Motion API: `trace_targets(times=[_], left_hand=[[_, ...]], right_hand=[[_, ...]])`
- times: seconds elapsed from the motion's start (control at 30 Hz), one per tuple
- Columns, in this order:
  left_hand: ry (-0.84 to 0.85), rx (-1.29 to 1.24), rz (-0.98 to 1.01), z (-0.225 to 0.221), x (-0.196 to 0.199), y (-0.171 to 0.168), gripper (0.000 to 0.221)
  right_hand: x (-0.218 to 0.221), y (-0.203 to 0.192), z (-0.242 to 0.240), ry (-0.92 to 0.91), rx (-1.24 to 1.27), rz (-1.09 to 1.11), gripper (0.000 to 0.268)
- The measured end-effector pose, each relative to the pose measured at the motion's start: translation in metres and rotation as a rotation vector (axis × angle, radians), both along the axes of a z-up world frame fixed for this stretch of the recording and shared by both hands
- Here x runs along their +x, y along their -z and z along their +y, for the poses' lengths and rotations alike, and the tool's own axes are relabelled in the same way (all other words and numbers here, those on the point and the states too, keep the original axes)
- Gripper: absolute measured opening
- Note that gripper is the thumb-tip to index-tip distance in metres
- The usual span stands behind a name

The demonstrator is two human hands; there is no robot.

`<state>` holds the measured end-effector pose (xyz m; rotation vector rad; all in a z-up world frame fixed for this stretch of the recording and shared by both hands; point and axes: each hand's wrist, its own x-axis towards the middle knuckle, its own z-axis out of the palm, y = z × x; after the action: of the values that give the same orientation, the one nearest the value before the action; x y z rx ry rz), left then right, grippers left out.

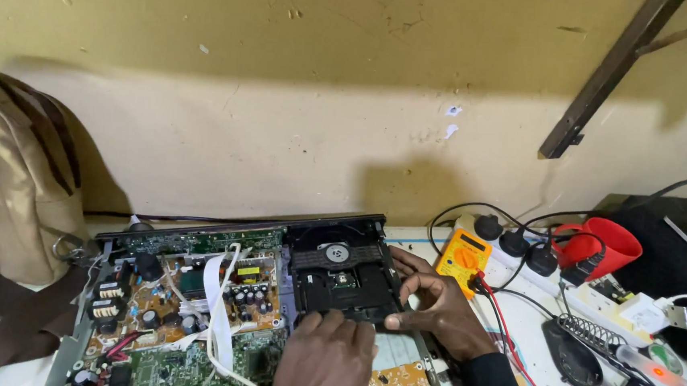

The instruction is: Reinstalling and connecting the optical disc drive and circuit boards inside a DVD player on a repair workbench.

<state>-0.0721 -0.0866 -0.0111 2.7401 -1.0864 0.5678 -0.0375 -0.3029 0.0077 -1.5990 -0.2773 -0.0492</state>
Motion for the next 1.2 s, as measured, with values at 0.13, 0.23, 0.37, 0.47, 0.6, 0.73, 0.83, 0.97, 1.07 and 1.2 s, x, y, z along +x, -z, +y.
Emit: trace_targets(times=[0.13, 0.23, 0.37, 0.47, 0.6, 0.73, 0.83, 0.97, 1.07, 1.2], left_hand=[[0.164, 0.039, -0.010, -0.025, -0.008, 0.007, 0.011], [0.410, -0.052, 0.404, -0.023, -0.002, -0.018, 0.047], [0.332, -0.195, 0.703, 0.001, 0.001, -0.052, 0.069], [0.117, -0.387, 0.456, 0.028, 0.026, -0.050, 0.038], [-0.315, -0.271, 0.191, 0.067, 0.061, -0.051, 0.034], [-0.346, -0.115, 0.120, 0.078, 0.074, -0.034, 0.033], [-0.289, -0.114, 0.128, 0.074, 0.073, -0.031, 0.019], [-0.365, -0.388, 0.398, 0.073, 0.074, -0.034, 0.031], [-0.420, -0.499, 0.570, 0.073, 0.072, -0.042, 0.046], [-0.458, -0.677, 0.676, 0.071, 0.068, -0.043, 0.045]], right_hand=[[-0.004, -0.004, 0.003, 0.023, -0.025, 0.015, 0.031], [-0.001, 0.003, 0.003, 0.019, -0.057, -0.042, 0.030], [0.001, 0.007, -0.001, 0.031, -0.050, -0.025, 0.029], [-0.001, 0.002, 0.001, 0.079, -0.030, 0.035, 0.031], [0.001, 0.005, 0.001, 0.050, 0.005, -0.047, 0.031], [0.003, 0.005, 0.003, 0.050, 0.046, -0.067, 0.031], [0.001, 0.004, 0.003, 0.038, 0.078, -0.113, 0.031], [0.003, 0.014, -0.002, 0.114, 0.046, -0.035, 0.031], [0.007, 0.021, -0.006, 0.116, 0.069, -0.010, 0.031], [0.008, 0.024, -0.011, 0.117, 0.137, 0.028, 0.031]])
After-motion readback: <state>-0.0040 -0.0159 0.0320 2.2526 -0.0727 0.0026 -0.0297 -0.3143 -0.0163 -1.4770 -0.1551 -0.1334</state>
